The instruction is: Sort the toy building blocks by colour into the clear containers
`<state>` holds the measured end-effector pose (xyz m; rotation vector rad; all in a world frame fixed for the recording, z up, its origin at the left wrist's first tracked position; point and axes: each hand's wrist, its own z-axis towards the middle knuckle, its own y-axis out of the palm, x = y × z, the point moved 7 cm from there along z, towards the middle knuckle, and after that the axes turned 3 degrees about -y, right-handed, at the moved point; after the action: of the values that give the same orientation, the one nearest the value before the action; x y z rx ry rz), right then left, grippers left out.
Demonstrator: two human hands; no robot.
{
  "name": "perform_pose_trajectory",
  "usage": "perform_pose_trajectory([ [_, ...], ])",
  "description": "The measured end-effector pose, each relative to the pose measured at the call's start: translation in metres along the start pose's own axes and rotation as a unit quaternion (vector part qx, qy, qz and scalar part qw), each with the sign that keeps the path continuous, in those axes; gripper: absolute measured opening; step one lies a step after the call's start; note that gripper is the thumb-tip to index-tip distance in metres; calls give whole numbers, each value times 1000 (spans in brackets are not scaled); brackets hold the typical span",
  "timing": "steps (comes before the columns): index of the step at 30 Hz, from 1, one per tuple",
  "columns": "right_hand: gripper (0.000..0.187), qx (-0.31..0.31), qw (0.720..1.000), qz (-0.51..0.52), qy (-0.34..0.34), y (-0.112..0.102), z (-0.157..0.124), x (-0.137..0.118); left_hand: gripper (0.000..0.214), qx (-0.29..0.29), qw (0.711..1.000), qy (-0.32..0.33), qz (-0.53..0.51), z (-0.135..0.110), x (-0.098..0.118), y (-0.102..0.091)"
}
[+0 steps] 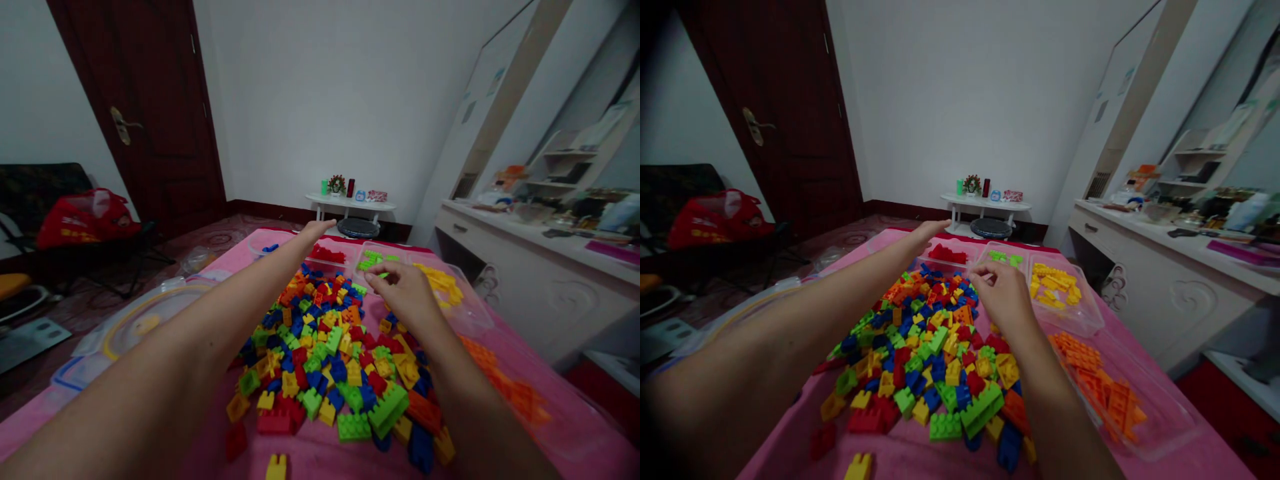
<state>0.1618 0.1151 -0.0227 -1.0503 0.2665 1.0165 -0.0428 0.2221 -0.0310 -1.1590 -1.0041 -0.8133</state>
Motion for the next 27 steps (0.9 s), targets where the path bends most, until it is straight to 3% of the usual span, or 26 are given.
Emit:
perform_pose_trajectory([
  [2, 18, -47, 998, -35, -2, 20, -2, 12, 34, -21, 999, 18, 24, -13, -3, 5],
  [4, 24, -95, 993, -59, -28, 42, -6, 21, 28, -84, 989, 52, 107, -33, -7, 16],
  [7, 43, -163, 979, -88, -89, 71, -17, 25, 22, -153, 944, 105, 272, -67, -19, 28],
  [10, 50, -196, 965, -148, -95, 82, -24, 31, 24, -137, 906, 141, 376, -93, -30, 32],
  [13, 46, -205, 953, -220, -49, 80, -26, 41, 25, -78, 898, 161, 402, -105, -37, 30],
  [16, 36, -217, 941, -260, -7, 77, -27, 48, 24, -64, 909, 152, 382, -107, -44, 28],
  [21, 28, -191, 952, -239, 15, 69, -21, 43, 27, -127, 919, 147, 344, -106, -50, 26],
  [25, 24, -128, 971, -200, 26, 41, -10, 29, 25, -150, 915, 175, 330, -115, -33, 21],
  [27, 20, -142, 972, -182, 40, 28, -8, 24, 25, -196, 911, 173, 319, -123, -26, 22],
])
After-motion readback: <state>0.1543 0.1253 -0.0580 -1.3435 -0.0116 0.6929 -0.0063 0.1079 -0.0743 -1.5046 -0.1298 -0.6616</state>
